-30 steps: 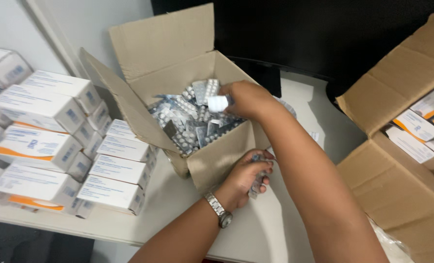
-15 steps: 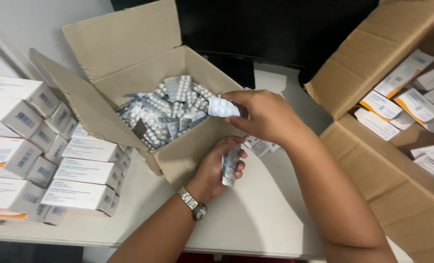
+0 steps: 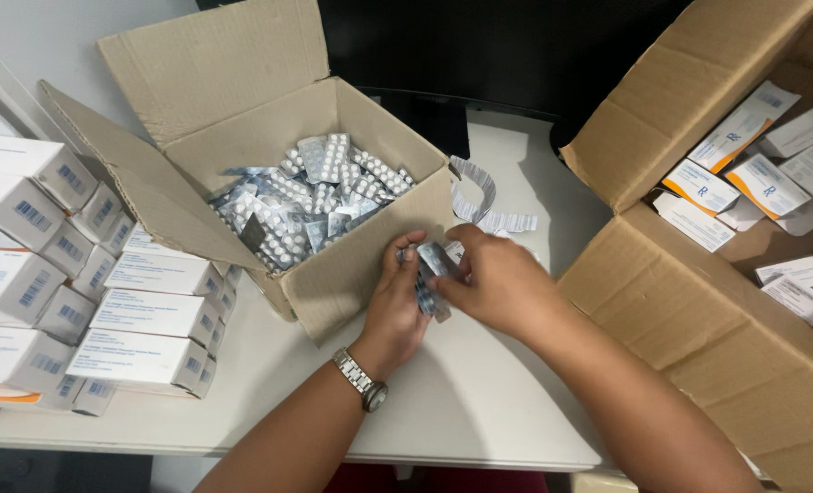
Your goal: The person packs blister packs of white pills into small white boxes. They repeatedly take blister strips from a large cardboard box, insert them into the small boxes, and place the filled boxes aside. The workspace contains stacks of empty boxes and a large supply of blister packs.
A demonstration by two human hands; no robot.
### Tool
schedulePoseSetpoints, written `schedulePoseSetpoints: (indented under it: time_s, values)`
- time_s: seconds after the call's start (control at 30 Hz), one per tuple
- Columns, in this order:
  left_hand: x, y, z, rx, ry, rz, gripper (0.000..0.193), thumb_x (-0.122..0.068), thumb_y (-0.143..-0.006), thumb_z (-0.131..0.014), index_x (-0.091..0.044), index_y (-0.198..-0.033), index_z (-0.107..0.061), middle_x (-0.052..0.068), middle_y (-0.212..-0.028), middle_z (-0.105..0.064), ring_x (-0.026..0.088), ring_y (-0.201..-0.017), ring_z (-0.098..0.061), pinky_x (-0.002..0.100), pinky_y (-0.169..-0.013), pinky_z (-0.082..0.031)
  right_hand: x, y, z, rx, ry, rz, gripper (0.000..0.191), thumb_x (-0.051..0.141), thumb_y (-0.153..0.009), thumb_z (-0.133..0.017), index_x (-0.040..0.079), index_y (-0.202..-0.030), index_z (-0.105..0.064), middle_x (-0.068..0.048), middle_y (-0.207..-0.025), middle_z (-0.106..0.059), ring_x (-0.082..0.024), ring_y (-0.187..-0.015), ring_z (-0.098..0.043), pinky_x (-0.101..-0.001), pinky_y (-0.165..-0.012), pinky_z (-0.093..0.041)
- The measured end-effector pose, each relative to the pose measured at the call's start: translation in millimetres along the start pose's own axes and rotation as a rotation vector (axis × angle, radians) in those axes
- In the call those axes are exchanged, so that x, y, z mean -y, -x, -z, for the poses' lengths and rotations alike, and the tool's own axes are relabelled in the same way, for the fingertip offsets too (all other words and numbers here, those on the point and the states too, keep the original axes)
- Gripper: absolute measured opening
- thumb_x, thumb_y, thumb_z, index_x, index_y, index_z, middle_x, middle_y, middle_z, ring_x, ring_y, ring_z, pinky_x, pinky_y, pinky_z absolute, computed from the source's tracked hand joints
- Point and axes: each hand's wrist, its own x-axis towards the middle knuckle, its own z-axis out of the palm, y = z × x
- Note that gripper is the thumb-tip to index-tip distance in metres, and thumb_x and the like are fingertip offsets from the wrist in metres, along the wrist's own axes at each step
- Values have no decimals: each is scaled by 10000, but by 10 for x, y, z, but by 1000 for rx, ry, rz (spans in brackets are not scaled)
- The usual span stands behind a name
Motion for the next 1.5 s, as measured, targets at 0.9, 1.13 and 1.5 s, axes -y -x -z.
schedulePoseSetpoints:
  time_s: [0.9, 1.13, 1.5]
  values:
    - [234, -129, 147, -24, -57, 302, 273, -194, -1043, -476, -202, -1316, -499, 73, -1087, -607, 199, -791, -607, 369, -647, -532, 332, -1971, -510, 225, 338, 76, 414, 333, -718, -877, 194, -1097, -784, -47, -1013, -762, -243, -987, -712, -403, -869, -559]
    - [78, -92, 88, -60, -125, 347, 315, -221, -1035, -460, -222, -1348, -496, 50, -1115, -653, 178, -821, -636, 365, -693, -567, -49, -1927, -240, -105, -302, 279, 204, 163, -885, -756, 88, -1069, -802, -74, -941, -796, -147, -817, -749, -291, -730, -592]
    - [53, -116, 181, 54, 1, 200, 400, -196, -1009, -461, -134, -1404, -456, 170, -1153, -709, 205, -770, -643, 325, -648, -538, -154, -786, 412, -50, -715, 81, 248, 75, -926, -669, 16, -1156, -743, -47, -936, -796, -87, -782, -729, -261, -686, -610]
